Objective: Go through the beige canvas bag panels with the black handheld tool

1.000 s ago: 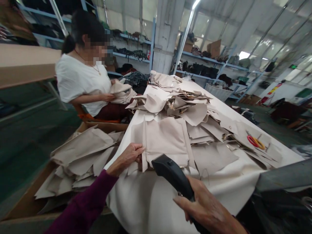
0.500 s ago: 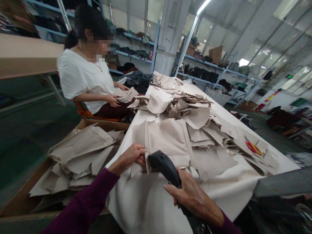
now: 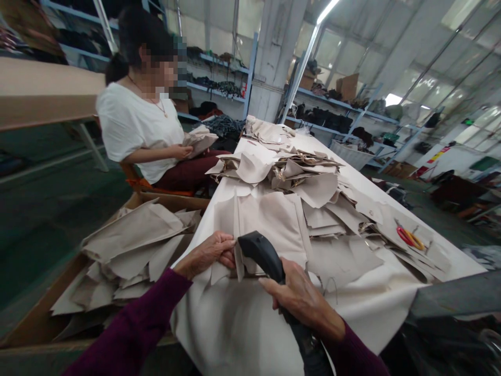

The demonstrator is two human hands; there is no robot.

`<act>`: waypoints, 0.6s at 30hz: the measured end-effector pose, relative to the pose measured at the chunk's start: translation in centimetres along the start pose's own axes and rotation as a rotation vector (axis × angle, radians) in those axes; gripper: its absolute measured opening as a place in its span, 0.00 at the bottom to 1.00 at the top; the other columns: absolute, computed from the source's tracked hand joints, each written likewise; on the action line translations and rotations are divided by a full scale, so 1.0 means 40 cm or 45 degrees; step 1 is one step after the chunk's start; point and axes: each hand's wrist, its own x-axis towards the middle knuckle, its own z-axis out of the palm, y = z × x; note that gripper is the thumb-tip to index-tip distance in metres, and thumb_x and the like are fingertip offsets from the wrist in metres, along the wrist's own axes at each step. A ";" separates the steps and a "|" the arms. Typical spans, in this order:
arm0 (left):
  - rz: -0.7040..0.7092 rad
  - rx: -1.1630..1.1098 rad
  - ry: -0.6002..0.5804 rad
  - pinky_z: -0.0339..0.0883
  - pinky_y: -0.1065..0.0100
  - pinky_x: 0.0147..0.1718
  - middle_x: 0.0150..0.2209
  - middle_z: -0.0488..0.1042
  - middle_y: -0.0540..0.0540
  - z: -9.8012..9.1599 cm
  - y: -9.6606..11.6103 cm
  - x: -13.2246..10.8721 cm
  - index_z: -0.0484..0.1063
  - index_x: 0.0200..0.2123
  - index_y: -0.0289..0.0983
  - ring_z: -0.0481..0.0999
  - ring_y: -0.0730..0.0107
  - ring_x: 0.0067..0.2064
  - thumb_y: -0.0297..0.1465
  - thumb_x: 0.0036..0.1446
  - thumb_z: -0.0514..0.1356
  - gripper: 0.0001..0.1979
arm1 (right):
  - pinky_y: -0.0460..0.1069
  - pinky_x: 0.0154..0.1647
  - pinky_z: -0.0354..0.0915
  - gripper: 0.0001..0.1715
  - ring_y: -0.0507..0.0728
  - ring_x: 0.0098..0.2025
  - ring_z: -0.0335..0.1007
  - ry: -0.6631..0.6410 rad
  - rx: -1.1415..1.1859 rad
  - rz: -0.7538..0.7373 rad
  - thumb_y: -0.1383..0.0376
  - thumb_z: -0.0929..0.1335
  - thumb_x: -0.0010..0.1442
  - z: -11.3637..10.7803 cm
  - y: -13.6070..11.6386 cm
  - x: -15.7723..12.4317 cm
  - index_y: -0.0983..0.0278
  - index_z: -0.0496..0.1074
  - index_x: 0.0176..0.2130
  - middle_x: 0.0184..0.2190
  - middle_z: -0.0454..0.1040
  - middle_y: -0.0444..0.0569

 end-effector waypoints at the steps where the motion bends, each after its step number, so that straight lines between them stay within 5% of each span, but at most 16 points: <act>1: 0.001 -0.002 -0.003 0.72 0.65 0.29 0.30 0.77 0.35 -0.001 -0.001 0.001 0.70 0.34 0.28 0.77 0.62 0.28 0.41 0.56 0.55 0.18 | 0.41 0.15 0.58 0.10 0.48 0.18 0.64 0.002 -0.011 0.016 0.60 0.64 0.57 -0.007 -0.003 -0.006 0.66 0.61 0.33 0.19 0.63 0.39; 6: -0.014 -0.046 0.003 0.72 0.63 0.29 0.29 0.76 0.35 -0.008 -0.009 0.007 0.69 0.34 0.28 0.78 0.60 0.28 0.39 0.55 0.56 0.16 | 0.44 0.24 0.65 0.15 0.50 0.24 0.68 0.032 -0.050 0.136 0.58 0.63 0.58 -0.041 -0.003 -0.098 0.67 0.63 0.40 0.28 0.66 0.45; 10: -0.015 -0.076 -0.001 0.72 0.63 0.29 0.30 0.77 0.35 -0.013 -0.016 0.007 0.68 0.34 0.29 0.78 0.59 0.29 0.37 0.54 0.57 0.14 | 0.45 0.26 0.67 0.21 0.50 0.25 0.68 -0.120 -0.006 0.231 0.58 0.64 0.57 -0.030 0.005 -0.155 0.67 0.63 0.48 0.35 0.67 0.48; 14: -0.025 -0.093 0.000 0.71 0.65 0.28 0.27 0.76 0.40 -0.010 -0.015 0.008 0.66 0.31 0.31 0.77 0.63 0.28 0.37 0.53 0.57 0.12 | 0.45 0.23 0.66 0.20 0.49 0.24 0.68 -0.200 0.043 0.186 0.59 0.65 0.55 0.017 0.021 -0.129 0.66 0.64 0.47 0.38 0.66 0.49; 18: -0.012 -0.120 0.059 0.61 0.79 0.18 0.21 0.71 0.47 -0.006 -0.012 0.012 0.62 0.24 0.33 0.70 0.77 0.19 0.35 0.51 0.59 0.13 | 0.44 0.19 0.63 0.17 0.49 0.21 0.66 -0.239 0.031 0.075 0.59 0.64 0.57 0.046 0.014 -0.091 0.65 0.64 0.44 0.32 0.66 0.46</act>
